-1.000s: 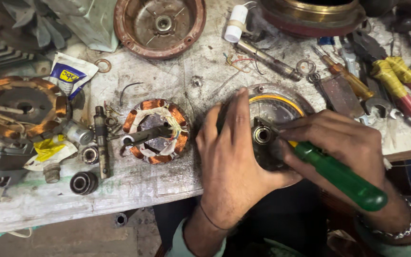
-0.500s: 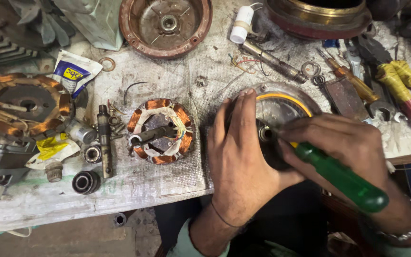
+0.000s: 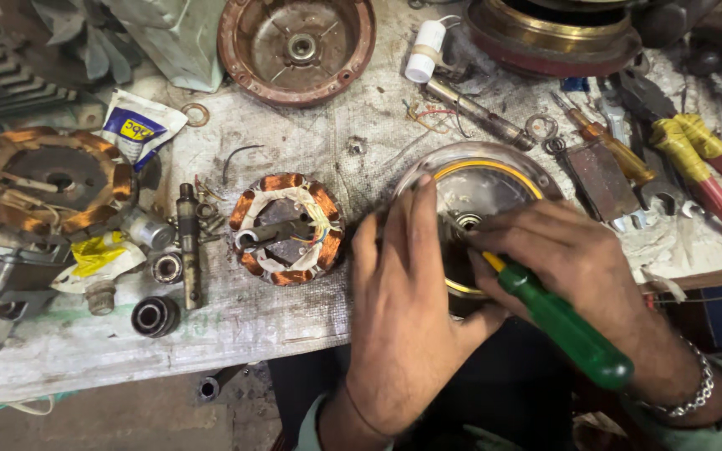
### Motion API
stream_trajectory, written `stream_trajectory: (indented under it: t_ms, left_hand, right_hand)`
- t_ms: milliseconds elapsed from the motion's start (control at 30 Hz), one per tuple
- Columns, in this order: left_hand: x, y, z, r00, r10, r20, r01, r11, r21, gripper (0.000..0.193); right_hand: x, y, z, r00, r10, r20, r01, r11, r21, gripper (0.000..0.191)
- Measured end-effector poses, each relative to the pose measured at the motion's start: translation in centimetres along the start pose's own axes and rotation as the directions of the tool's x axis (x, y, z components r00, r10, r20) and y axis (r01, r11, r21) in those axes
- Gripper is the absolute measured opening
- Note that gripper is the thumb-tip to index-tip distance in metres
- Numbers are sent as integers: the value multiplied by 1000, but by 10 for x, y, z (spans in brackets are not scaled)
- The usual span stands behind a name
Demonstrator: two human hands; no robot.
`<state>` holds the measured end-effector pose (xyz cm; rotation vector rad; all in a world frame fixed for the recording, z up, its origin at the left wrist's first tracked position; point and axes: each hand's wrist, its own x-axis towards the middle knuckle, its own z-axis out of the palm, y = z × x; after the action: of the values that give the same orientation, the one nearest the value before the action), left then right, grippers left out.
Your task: The person uses a screwdriver to scrape and clean the inner surface of a circular metal motor housing. They rotate the housing to access different areas and continue scraping around the central bearing and along the inner rim.
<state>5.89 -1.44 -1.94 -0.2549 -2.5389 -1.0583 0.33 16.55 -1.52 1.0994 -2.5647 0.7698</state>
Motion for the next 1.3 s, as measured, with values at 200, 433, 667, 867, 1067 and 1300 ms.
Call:
stream_trajectory:
  t_ms: [200,433,667,867,1067,1300]
  left_hand:
    - [9,-14,11,998,46,-39,-48,998,-30,126]
    - [4,-19,29,994,8,-111,-21,993,-113,121]
    - [4,-25,28,998,26,-63,-41,969,-245,131]
    - [3,-31,26,999,40,6,-37,968,-246,132]
    - [1,-29,26,999,-45,29,52,950,-309,126]
    - [1,-32,24,999,-8,40,21,946,-324,127]
  right_hand:
    - [-7,-2,3,999,40,9,-40,998,40,24]
    - [-7,1,8,999,35,11,-35,999,6,28]
    - [-6,11,12,1000,-12,-21,12,1000,12,22]
    - [-4,10,13,999,-31,11,30,995,91,15]
    - [0,6,6,994,-57,94,51,996,73,27]
    - [-3,16,13,997,-66,45,62,994,91,24]
